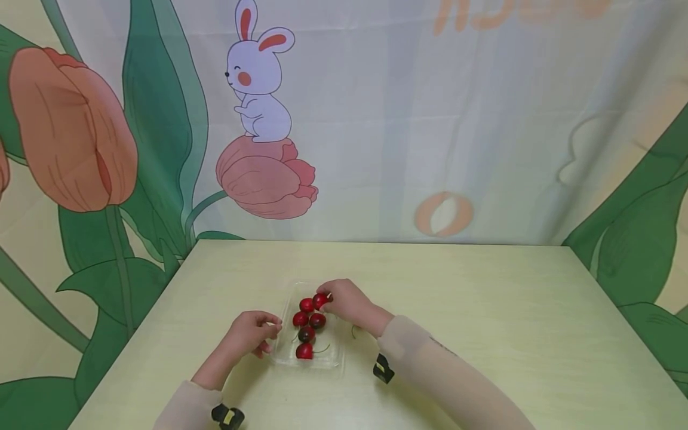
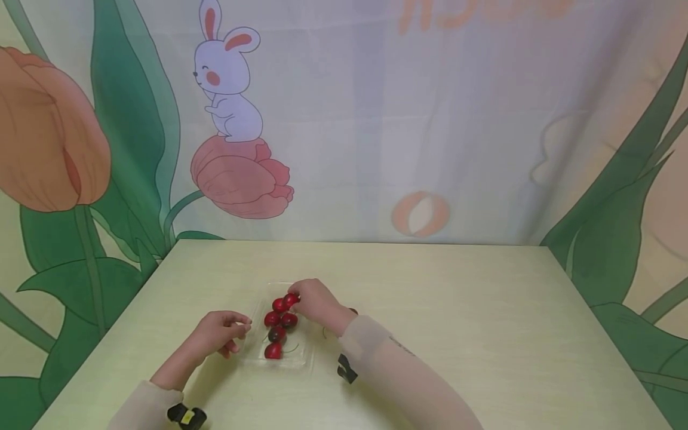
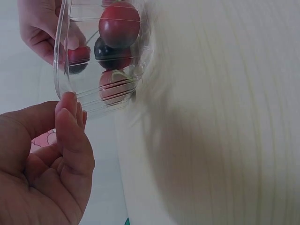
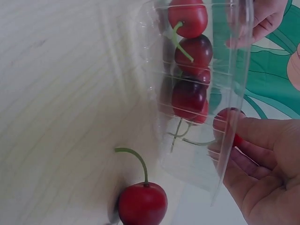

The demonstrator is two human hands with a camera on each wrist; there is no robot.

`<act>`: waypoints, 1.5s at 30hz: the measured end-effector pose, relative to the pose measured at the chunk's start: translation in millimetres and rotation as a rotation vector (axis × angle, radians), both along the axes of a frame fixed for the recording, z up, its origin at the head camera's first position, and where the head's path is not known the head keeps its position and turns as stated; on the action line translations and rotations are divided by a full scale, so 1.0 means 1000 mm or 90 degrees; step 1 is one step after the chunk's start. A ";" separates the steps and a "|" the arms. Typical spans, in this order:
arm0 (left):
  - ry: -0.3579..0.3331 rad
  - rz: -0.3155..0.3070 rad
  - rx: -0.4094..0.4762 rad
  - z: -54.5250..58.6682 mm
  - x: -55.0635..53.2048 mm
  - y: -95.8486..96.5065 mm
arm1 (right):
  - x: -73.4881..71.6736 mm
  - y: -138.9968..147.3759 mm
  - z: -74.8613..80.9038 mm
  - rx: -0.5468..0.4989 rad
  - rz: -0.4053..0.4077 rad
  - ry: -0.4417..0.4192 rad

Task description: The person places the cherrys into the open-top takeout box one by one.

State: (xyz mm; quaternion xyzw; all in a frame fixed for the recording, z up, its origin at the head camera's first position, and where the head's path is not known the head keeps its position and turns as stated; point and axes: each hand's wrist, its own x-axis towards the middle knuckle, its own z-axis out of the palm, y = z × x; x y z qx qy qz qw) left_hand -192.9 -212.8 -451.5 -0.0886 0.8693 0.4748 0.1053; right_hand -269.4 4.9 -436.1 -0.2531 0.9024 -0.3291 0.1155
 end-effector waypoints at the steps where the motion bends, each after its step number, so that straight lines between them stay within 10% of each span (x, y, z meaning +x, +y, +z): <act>1: 0.000 -0.001 0.001 0.000 0.000 0.000 | 0.000 0.000 0.000 0.002 -0.002 -0.001; 45: 0.007 -0.007 0.008 0.000 0.000 -0.001 | -0.013 -0.014 -0.014 0.140 0.009 0.067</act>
